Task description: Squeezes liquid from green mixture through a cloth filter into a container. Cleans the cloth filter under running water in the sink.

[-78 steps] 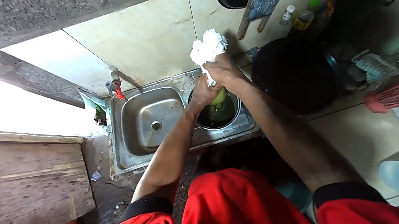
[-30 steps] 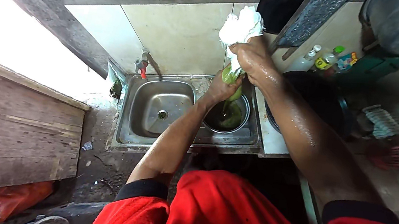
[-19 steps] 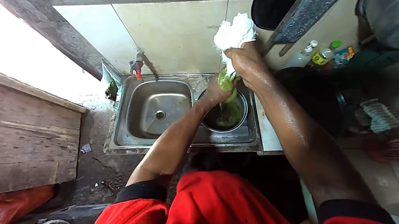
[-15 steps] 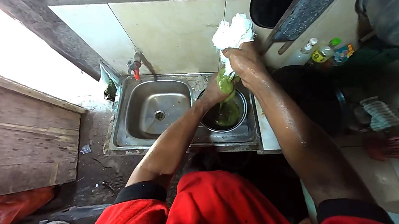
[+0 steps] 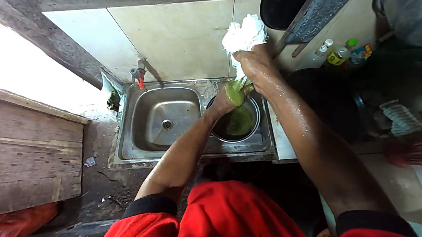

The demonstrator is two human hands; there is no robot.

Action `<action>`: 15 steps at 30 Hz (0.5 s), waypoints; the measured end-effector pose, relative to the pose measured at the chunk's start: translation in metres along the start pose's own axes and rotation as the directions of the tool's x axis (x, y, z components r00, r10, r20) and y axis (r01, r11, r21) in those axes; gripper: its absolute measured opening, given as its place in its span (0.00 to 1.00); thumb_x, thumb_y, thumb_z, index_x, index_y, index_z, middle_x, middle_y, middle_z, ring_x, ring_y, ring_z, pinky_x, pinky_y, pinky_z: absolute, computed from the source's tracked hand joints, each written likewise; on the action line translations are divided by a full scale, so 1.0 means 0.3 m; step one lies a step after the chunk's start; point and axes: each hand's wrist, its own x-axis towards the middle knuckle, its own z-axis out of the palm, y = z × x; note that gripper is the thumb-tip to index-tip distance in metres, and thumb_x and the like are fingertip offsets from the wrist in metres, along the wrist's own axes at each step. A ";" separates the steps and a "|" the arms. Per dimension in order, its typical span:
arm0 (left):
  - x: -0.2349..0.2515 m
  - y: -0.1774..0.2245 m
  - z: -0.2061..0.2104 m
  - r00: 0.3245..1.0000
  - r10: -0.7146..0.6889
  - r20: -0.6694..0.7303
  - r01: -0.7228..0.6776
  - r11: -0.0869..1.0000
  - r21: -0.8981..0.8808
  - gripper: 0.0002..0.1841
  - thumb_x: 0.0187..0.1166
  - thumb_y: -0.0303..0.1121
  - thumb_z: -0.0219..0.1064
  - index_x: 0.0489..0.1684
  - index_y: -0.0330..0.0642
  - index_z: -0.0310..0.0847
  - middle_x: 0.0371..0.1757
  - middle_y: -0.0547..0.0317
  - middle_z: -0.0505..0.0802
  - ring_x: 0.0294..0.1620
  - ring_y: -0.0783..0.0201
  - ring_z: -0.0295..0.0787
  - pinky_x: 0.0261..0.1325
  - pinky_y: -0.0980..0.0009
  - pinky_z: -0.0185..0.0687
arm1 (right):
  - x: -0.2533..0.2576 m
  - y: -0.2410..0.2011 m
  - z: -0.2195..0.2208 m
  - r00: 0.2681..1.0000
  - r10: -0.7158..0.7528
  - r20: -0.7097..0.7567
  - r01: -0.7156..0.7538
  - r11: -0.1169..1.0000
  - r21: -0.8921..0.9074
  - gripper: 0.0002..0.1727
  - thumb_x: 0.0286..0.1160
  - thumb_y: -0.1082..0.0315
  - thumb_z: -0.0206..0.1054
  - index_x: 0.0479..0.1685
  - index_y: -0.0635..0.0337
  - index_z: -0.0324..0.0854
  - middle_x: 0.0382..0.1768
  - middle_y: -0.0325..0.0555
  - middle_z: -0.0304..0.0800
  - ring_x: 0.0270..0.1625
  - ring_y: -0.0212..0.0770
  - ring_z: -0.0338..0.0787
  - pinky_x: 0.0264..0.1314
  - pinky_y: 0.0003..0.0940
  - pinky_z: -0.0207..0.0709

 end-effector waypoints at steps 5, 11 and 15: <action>0.016 -0.016 0.001 0.999 -0.014 0.029 0.013 0.999 0.046 0.21 0.80 0.44 0.69 0.60 0.36 0.86 0.55 0.48 0.94 0.60 0.61 0.90 0.71 0.60 0.80 | 0.011 0.012 0.001 1.000 -0.027 -0.008 0.027 1.000 0.016 0.20 0.75 0.66 0.72 0.64 0.62 0.80 0.58 0.50 0.89 0.65 0.38 0.87 0.69 0.40 0.81; 0.023 -0.024 0.006 0.999 -0.041 0.034 0.038 0.997 0.063 0.20 0.80 0.42 0.68 0.60 0.34 0.85 0.55 0.44 0.94 0.62 0.56 0.90 0.72 0.56 0.79 | 0.007 0.007 -0.002 1.000 -0.006 0.003 0.006 1.000 0.026 0.22 0.75 0.66 0.71 0.68 0.62 0.78 0.61 0.51 0.88 0.68 0.39 0.86 0.71 0.41 0.80; 0.025 0.000 -0.008 0.998 -0.014 0.055 0.009 0.995 0.099 0.20 0.84 0.42 0.64 0.62 0.34 0.85 0.57 0.43 0.93 0.64 0.54 0.88 0.74 0.54 0.77 | 0.005 0.005 0.002 1.000 0.007 0.001 -0.007 1.000 0.008 0.20 0.76 0.65 0.71 0.64 0.62 0.80 0.59 0.50 0.89 0.65 0.38 0.87 0.68 0.41 0.81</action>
